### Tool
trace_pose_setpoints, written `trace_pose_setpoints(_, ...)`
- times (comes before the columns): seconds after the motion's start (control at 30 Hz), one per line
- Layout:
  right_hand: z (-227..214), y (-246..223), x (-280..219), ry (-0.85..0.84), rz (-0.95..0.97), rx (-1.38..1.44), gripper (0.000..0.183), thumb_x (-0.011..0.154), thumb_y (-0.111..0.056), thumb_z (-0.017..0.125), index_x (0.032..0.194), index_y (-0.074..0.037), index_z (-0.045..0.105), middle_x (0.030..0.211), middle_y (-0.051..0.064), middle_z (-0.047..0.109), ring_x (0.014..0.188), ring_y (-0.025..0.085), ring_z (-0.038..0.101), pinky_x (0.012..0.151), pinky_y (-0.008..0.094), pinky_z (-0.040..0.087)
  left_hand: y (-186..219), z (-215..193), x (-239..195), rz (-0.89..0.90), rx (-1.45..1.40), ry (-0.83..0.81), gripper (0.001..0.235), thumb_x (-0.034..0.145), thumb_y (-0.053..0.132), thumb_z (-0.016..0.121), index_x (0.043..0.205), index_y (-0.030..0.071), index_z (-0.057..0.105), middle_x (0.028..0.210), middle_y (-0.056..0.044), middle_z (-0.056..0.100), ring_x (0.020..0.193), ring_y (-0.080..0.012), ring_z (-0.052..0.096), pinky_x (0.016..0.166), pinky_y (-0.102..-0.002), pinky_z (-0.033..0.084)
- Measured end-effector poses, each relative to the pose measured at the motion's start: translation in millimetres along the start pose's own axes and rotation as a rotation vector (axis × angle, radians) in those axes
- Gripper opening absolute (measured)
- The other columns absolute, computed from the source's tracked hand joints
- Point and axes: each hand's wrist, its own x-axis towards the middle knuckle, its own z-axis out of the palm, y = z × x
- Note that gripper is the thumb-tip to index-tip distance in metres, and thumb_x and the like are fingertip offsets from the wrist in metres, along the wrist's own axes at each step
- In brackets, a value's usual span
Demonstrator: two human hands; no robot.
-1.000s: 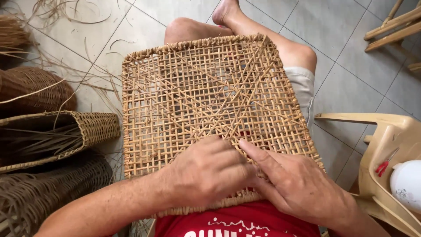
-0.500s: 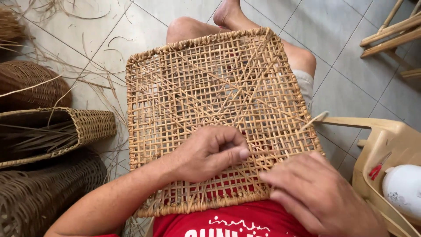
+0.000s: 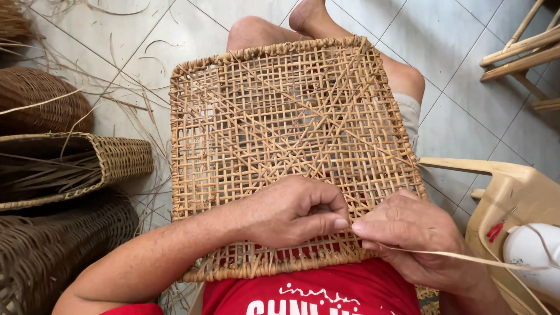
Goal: The person is weaving thin natural fibers into a rectangular frame to create the base of a basket.
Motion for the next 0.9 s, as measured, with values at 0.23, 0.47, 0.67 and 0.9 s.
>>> trace_pose_setpoints(0.23,-1.4,-1.9,7.6,0.002,-0.103,-0.038,0.014,0.093,-0.016,0.069,0.105,-0.009,0.071,0.092,0.003,0.078,0.077,0.019,0.077,0.073,0.035,0.054,-4.8,2.0,1.2,0.084,0.053,0.028,0.013,0.101,0.025,0.059,0.102,0.015,0.068,0.093,0.001,0.075,0.081,-0.0184,0.072,0.072,-0.034,0.055)
trace_pose_setpoints(0.47,-4.8,1.3,7.1,-0.032,-0.158,-0.048,0.016,0.088,-0.015,0.077,0.102,-0.008,0.071,0.093,0.005,0.08,0.077,0.02,0.077,0.072,0.035,0.056,-10.5,4.2,2.9,0.174,0.125,0.077,0.011,0.099,0.019,0.061,0.105,0.012,0.068,0.096,-0.004,0.075,0.084,-0.0237,0.072,0.076,-0.038,0.056)
trace_pose_setpoints(0.67,-8.5,29.7,-0.2,0.078,-0.032,0.064,0.014,0.091,-0.009,0.072,0.104,-0.008,0.072,0.087,0.001,0.08,0.071,0.011,0.077,0.068,0.028,0.061,-10.6,-27.3,-4.7,0.139,0.484,0.197,0.024,0.099,0.031,0.065,0.11,0.011,0.071,0.106,-0.009,0.074,0.101,-0.0245,0.068,0.094,-0.045,0.053)
trace_pose_setpoints(0.9,8.8,82.0,-68.2,0.661,0.364,0.337,0.013,0.103,0.002,0.063,0.116,0.0,0.062,0.12,0.022,0.071,0.111,0.025,0.075,0.105,0.03,0.065,-29.7,-87.8,-71.5,-0.737,0.798,0.759,0.117,0.083,0.053,0.081,0.164,0.01,0.009,0.172,-0.021,0.012,0.157,-0.0338,0.01,0.128,-0.048,0.01)
